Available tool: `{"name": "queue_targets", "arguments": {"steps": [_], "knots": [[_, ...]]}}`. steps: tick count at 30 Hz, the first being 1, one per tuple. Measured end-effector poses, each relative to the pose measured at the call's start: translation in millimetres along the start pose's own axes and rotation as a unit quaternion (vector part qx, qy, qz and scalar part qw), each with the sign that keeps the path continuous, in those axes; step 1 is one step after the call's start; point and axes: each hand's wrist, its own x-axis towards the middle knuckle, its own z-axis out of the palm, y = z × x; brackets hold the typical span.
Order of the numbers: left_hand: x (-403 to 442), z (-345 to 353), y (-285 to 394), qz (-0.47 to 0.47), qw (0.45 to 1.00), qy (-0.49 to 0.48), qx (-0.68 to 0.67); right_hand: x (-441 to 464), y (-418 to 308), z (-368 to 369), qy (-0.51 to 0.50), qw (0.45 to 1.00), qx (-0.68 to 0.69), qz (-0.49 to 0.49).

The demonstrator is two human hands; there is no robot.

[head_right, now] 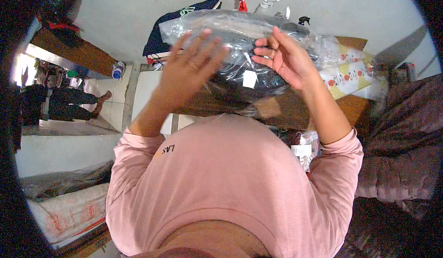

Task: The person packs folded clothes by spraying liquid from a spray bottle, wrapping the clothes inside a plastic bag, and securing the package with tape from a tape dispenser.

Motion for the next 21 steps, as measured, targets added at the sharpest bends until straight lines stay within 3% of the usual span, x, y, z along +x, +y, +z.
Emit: {"name": "queue_targets", "arguments": {"steps": [5,9,14,17,21], "knots": [[-29.7,6.2,-27.5,0.013,0.999,-0.042,0.028,-3.0,-4.9,11.2,0.003,0.998,-0.068,0.008],[-46.5,20.4,-26.8,-0.005,0.999,0.037,-0.02,-2.6,-23.4,39.4,-0.02,0.976,-0.21,0.054],[-54.8,28.3,-21.1,-0.045,0.993,0.073,-0.083,19.7,-22.8,80.6,-0.119,0.877,-0.433,0.17],[-58.7,35.6,-20.0,-0.058,0.984,0.114,-0.125,34.2,-16.1,91.9,-0.163,0.82,-0.483,0.26],[-62.9,43.4,-22.2,-0.048,0.978,0.143,-0.142,45.5,-8.5,96.8,-0.185,0.789,-0.52,0.268]]}}
